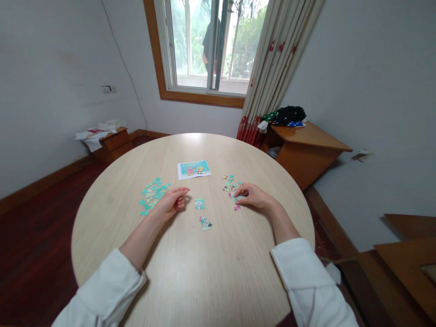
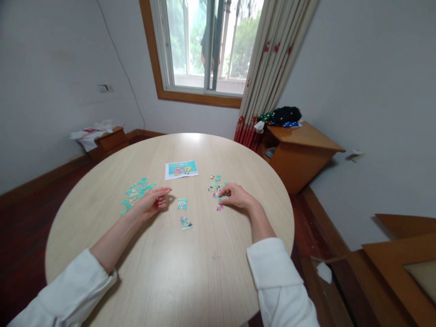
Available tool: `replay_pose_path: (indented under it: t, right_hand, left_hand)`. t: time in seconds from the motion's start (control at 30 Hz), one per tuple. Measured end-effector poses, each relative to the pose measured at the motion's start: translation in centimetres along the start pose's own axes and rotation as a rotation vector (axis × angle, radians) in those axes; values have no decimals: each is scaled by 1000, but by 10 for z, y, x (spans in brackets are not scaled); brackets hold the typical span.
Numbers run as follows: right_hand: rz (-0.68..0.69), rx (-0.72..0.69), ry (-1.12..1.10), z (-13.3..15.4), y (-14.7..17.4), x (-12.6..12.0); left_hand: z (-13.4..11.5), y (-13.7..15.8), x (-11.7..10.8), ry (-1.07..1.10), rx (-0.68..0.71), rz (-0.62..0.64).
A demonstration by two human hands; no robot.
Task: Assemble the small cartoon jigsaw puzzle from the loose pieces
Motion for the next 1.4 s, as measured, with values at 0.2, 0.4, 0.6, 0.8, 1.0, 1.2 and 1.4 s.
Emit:
replay_pose_path:
  t: [0.2, 0.4, 0.6, 0.8, 1.0, 1.2, 1.4]
  right_hand:
    - [50, -13, 10, 7, 1, -1]
    - [91, -21, 65, 14, 3, -4]
    - [105, -20, -40, 17, 2, -2]
    - [92, 66, -254, 21, 1, 2]
    - [-171, 82, -498, 44, -9, 18]
    - [-234, 65, -669, 76, -20, 50]
    - [-232, 83, -768, 89, -23, 68]
  left_hand:
    - [1, -1, -1, 9, 0, -5]
    - [0, 0, 0, 15, -6, -7]
    - [-1, 0, 1, 17, -5, -13]
    - [2, 1, 3, -13, 17, 1]
    - [7, 8, 14, -138, 194, 8]
    - [16, 9, 22, -260, 293, 62]
    - [30, 8, 26, -338, 334, 188]
Point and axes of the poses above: each hand's wrist, its own y-axis away from the middle knuckle, its own x-axis out of the palm, z = x × y, the point moved 1 cm from there along -y, towards the middle knuckle, and after that the axes turned 13 degrees about y, right-handed, at the moved point
